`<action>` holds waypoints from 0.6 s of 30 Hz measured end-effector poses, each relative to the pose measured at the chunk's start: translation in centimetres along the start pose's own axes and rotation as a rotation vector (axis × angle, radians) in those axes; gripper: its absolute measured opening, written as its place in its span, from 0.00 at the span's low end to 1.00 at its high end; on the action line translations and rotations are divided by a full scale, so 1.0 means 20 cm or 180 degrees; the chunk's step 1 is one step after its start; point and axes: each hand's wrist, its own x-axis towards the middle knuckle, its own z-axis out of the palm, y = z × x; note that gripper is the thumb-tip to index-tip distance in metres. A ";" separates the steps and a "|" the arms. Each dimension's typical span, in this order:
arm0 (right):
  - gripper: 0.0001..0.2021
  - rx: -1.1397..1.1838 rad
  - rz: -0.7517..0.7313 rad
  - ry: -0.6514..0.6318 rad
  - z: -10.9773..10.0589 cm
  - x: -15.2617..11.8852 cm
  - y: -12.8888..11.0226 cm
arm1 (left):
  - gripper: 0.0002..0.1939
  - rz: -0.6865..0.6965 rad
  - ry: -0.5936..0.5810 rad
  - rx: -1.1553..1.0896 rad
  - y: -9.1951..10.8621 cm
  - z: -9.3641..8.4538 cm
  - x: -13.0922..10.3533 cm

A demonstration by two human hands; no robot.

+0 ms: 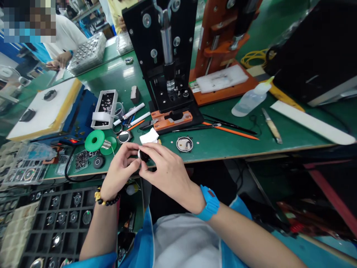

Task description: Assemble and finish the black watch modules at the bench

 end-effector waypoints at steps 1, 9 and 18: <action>0.18 -0.0031 -0.0040 0.0020 0.00 0.00 0.00 | 0.14 0.0005 -0.0005 0.0001 0.00 0.00 0.00; 0.20 -0.0448 -0.0435 0.0169 0.03 -0.02 0.02 | 0.16 0.0036 0.0174 -0.0118 0.00 0.05 0.00; 0.19 -0.0563 -0.0451 0.0050 0.02 -0.03 0.02 | 0.16 -0.0021 0.0122 -0.0261 0.00 0.05 0.00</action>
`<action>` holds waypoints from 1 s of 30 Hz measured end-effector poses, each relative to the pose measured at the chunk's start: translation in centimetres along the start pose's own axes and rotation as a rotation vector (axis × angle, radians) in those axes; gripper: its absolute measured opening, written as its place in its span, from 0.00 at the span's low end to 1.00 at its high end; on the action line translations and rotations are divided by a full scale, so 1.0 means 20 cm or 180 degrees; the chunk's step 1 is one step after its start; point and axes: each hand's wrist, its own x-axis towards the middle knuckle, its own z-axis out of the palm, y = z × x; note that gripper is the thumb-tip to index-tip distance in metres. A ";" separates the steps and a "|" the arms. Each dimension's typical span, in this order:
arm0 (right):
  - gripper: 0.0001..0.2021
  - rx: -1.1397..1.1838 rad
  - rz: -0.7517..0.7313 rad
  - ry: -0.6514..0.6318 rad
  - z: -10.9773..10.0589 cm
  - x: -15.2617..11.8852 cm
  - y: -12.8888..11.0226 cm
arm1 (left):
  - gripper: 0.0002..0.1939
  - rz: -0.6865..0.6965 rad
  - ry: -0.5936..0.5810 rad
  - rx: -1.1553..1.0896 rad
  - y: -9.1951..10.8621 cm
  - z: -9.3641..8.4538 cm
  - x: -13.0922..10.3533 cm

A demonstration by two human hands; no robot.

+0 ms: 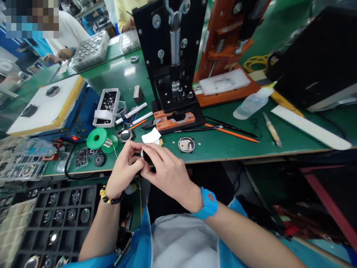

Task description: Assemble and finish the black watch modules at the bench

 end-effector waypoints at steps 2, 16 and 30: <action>0.19 0.0256 0.0119 -0.0138 -0.03 0.01 0.01 | 0.15 0.0031 -0.0169 -0.0078 0.00 -0.02 0.00; 0.21 0.0035 -0.0150 0.0148 -0.01 -0.04 0.01 | 0.16 0.0210 0.0090 0.0475 0.05 0.06 -0.03; 0.22 0.0303 -0.0111 -0.0012 -0.02 -0.06 0.04 | 0.19 -0.0015 0.0232 0.0511 0.02 0.06 -0.01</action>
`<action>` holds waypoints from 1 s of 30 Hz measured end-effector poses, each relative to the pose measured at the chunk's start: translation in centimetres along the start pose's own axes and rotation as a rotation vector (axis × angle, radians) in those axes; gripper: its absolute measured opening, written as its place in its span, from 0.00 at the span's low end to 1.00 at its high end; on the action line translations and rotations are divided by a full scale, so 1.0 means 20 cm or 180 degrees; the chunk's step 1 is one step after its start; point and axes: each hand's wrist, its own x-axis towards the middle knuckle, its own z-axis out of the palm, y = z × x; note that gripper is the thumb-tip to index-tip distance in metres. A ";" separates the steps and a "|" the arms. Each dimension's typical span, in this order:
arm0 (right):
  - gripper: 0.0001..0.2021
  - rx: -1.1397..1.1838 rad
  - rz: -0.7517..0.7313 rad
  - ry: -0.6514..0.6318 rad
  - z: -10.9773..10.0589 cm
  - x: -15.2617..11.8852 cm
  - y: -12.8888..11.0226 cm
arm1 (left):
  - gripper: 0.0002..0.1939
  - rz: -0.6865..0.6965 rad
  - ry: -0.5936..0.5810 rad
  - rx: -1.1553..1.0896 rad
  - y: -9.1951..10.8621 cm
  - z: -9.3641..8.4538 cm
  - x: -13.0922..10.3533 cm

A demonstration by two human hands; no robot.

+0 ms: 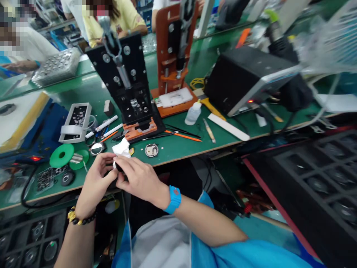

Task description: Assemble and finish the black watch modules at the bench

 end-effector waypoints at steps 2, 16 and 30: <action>0.22 0.0008 -0.0004 -0.0045 -0.02 0.00 0.00 | 0.21 -0.0023 -0.0032 0.0042 -0.01 0.00 0.00; 0.17 -0.0115 0.0050 0.0092 -0.23 -0.05 0.04 | 0.25 -0.0050 0.0222 0.0295 -0.02 0.00 -0.02; 0.18 -0.0673 -0.0458 -0.0429 -0.12 0.00 0.02 | 0.18 -0.0046 0.1046 -0.1262 -0.02 -0.13 -0.10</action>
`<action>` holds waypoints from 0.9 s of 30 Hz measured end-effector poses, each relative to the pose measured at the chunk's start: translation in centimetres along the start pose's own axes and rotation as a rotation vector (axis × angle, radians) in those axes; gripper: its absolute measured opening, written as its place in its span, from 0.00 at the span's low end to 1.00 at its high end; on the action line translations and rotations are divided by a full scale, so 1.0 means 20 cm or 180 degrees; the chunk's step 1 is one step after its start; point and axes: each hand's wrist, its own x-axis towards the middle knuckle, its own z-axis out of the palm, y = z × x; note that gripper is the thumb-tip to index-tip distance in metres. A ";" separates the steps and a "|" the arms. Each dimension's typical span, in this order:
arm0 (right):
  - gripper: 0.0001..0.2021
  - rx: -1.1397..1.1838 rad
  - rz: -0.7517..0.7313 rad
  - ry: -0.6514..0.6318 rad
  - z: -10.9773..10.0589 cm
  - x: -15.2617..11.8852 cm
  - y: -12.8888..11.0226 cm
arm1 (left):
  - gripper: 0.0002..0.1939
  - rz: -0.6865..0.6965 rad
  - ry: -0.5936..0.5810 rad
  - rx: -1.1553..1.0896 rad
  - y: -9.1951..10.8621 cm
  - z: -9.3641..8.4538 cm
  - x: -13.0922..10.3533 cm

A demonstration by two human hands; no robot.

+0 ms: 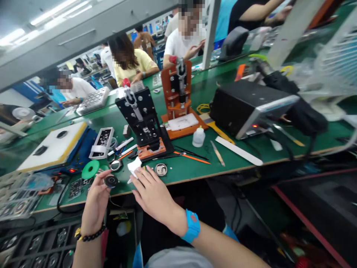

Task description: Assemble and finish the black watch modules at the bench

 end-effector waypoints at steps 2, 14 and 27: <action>0.18 0.0045 -0.0109 -0.0085 0.07 0.02 -0.03 | 0.16 0.0049 0.0130 -0.0002 0.00 -0.04 -0.01; 0.18 0.0123 -0.0085 0.0071 0.07 0.04 0.01 | 0.17 0.0143 -0.0350 0.0635 -0.03 0.02 0.06; 0.11 -0.0589 -0.1182 -0.0582 -0.03 0.08 0.16 | 0.17 0.0243 -0.0652 0.1840 0.03 0.07 0.13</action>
